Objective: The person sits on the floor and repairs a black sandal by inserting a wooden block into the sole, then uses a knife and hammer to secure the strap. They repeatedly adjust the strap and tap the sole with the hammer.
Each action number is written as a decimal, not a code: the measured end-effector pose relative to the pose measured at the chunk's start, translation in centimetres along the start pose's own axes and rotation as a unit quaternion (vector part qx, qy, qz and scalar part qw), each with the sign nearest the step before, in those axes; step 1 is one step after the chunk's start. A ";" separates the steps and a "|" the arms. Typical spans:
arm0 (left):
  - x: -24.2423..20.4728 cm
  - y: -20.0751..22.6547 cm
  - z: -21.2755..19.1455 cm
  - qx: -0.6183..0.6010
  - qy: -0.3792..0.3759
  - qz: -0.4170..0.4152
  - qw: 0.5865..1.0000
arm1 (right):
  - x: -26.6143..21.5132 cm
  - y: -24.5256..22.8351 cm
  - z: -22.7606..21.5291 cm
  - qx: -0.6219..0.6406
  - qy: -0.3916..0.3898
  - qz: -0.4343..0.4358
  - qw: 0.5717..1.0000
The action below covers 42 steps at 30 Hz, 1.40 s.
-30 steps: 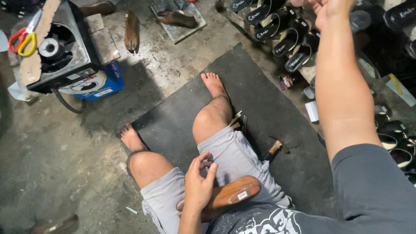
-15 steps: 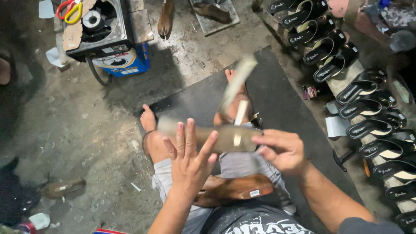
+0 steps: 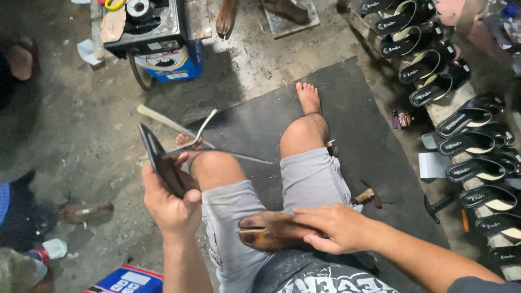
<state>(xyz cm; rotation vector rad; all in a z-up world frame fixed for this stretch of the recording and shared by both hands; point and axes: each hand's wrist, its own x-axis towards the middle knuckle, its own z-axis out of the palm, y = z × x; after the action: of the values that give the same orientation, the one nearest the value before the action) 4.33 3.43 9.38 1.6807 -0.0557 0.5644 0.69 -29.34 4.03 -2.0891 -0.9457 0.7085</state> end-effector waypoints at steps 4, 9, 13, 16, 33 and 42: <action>0.1 0.1 0.4 -0.043 0.011 -0.028 0.999 | -0.8 -0.2 1.0 -0.040 0.018 -0.095 0.994; -0.9 0.6 1.8 0.019 -0.056 -0.071 0.996 | -1.5 0.4 0.6 0.092 0.150 -0.066 0.982; -3.2 0.2 4.6 -0.042 -0.152 -0.078 0.984 | -1.5 0.6 1.1 0.227 0.231 -0.017 0.946; -5.4 -1.2 7.0 -0.237 -0.123 -0.172 0.948 | -1.0 0.7 2.2 0.242 0.277 -0.024 0.930; -11.5 -7.1 10.6 -0.405 -0.039 -0.393 0.824 | 1.0 -3.1 1.2 0.092 0.379 -0.030 0.920; -11.9 -5.0 7.6 -0.574 -0.114 -0.529 0.614 | 2.4 3.9 -3.5 0.273 0.365 0.057 0.888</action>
<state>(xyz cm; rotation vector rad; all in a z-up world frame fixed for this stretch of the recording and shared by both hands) -1.87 -6.03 -0.48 0.2640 0.3269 -0.5726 6.15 -30.62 2.58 -1.6811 -0.1639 0.1555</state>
